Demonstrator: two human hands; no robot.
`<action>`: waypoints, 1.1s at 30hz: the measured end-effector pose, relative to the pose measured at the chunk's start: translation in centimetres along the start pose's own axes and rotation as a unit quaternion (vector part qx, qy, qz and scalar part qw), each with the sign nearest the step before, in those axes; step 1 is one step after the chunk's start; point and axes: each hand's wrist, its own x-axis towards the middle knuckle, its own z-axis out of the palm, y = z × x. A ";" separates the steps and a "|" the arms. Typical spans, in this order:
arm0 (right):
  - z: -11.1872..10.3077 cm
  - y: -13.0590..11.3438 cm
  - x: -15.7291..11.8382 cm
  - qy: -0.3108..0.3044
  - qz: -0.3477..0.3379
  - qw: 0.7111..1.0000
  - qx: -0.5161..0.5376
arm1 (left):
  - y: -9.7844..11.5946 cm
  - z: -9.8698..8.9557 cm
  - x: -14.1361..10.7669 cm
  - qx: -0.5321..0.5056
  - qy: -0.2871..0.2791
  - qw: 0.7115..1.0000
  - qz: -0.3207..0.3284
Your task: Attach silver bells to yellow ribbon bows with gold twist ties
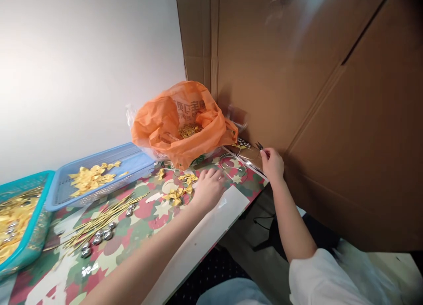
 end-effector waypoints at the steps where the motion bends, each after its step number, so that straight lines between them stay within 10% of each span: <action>1: 0.1 0.0 -0.1 0.004 -0.006 1.000 0.006 | 0.3 0.5 1.7 -0.009 -0.010 1.000 0.008; 9: 0.7 0.5 -0.7 -0.022 -0.056 0.997 0.042 | -2.5 1.7 5.7 -0.151 0.005 0.988 -0.019; 21: 2.8 -2.0 -2.6 -0.159 -0.160 0.972 -0.067 | -6.7 -7.2 1.1 -0.442 0.164 0.873 -0.125; 33: 3.8 -4.6 -2.9 -0.162 -0.183 0.970 0.007 | -6.0 -7.1 0.7 -0.490 0.107 0.858 -0.116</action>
